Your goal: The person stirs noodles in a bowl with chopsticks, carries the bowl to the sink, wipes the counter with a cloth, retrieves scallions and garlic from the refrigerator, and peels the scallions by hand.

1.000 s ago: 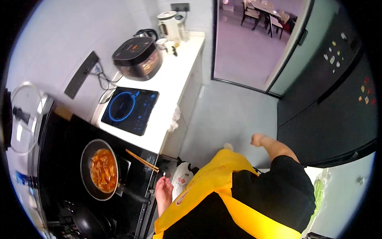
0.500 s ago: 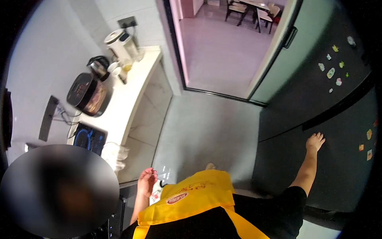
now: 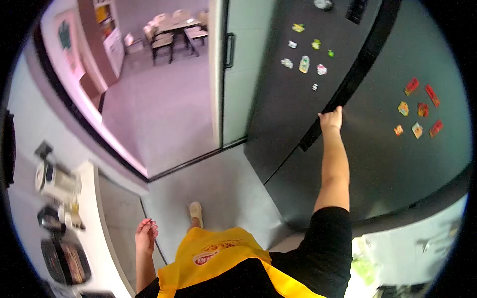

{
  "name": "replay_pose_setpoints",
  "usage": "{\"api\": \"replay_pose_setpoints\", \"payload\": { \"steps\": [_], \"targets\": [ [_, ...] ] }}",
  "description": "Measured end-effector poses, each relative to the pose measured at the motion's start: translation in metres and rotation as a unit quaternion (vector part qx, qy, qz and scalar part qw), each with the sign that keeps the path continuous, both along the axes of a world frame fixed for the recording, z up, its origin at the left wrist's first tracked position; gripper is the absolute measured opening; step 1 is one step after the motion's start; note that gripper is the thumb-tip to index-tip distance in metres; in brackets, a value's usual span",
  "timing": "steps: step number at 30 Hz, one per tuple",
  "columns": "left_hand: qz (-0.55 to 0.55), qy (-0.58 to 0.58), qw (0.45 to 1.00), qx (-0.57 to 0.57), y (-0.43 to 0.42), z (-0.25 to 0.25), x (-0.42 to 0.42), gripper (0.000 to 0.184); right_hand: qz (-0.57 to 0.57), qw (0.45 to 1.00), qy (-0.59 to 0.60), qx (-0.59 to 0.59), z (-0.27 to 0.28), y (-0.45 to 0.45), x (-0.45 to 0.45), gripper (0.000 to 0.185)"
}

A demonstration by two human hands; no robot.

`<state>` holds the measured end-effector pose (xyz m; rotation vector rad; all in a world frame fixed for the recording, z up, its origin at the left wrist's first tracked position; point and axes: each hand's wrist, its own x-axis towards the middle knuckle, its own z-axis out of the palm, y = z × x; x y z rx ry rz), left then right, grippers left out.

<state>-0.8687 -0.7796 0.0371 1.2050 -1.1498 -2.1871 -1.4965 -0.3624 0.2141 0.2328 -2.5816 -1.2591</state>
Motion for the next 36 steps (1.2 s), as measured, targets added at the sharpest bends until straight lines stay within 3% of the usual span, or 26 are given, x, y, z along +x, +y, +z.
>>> {"api": "replay_pose_setpoints", "payload": {
  "steps": [5, 10, 13, 15, 16, 19, 21, 25, 26, 27, 29, 31, 33, 36],
  "targets": [
    [-0.060, 0.059, 0.996, -0.002, -0.118, -0.030, -0.072, 0.015, -0.138, 0.990, -0.025, -0.018, 0.002, -0.034, 0.006, 0.042],
    [-0.175, 0.024, 0.984, 0.029, -0.184, -0.004, -0.170, 0.017, -0.165, 0.984, -0.002, -0.064, 0.001, -0.057, 0.032, 0.040],
    [-0.287, 0.002, 0.957, 0.038, -0.223, 0.002, -0.251, 0.017, -0.180, 0.980, -0.050, -0.071, 0.018, -0.086, 0.087, 0.037],
    [-0.371, 0.045, 0.926, 0.045, -0.234, -0.001, -0.302, 0.016, -0.140, 0.990, -0.013, -0.030, 0.022, -0.102, 0.138, 0.038],
    [-0.398, 0.052, 0.916, 0.025, -0.232, -0.009, -0.329, 0.016, -0.119, 0.991, 0.002, -0.069, 0.022, -0.109, 0.160, 0.037],
    [-0.446, 0.038, 0.894, -0.021, -0.188, 0.034, -0.389, 0.018, 0.009, 0.969, 0.056, -0.241, 0.028, -0.123, 0.243, 0.029],
    [-0.501, 0.047, 0.864, -0.002, -0.163, 0.031, -0.421, 0.020, 0.146, 0.902, 0.161, -0.372, 0.029, -0.133, 0.290, 0.019],
    [-0.608, 0.040, 0.792, 0.029, -0.085, 0.027, -0.450, 0.021, 0.106, 0.762, 0.403, -0.496, 0.012, -0.130, 0.379, 0.046],
    [-0.651, 0.032, 0.757, 0.034, -0.064, 0.027, -0.448, 0.019, 0.100, 0.677, 0.460, -0.565, -0.003, -0.128, 0.398, 0.045],
    [-0.692, 0.021, 0.720, 0.038, -0.045, 0.027, -0.446, 0.017, 0.097, 0.639, 0.498, -0.578, -0.013, -0.126, 0.413, 0.049],
    [-0.735, 0.024, 0.676, 0.046, -0.008, 0.026, -0.441, 0.017, 0.022, 0.705, 0.519, -0.483, -0.020, -0.123, 0.438, 0.057],
    [-0.779, 0.050, 0.623, 0.043, 0.028, 0.029, -0.432, 0.018, 0.012, 0.604, 0.594, -0.531, -0.041, -0.118, 0.456, 0.067],
    [-0.790, 0.057, 0.609, 0.036, 0.067, 0.027, -0.413, 0.018, 0.007, 0.532, 0.644, -0.549, -0.040, -0.099, 0.496, 0.067],
    [-0.811, 0.061, 0.581, 0.031, 0.117, 0.022, -0.382, 0.019, -0.004, 0.497, 0.678, -0.542, -0.022, -0.068, 0.548, 0.067]
  ]
}}
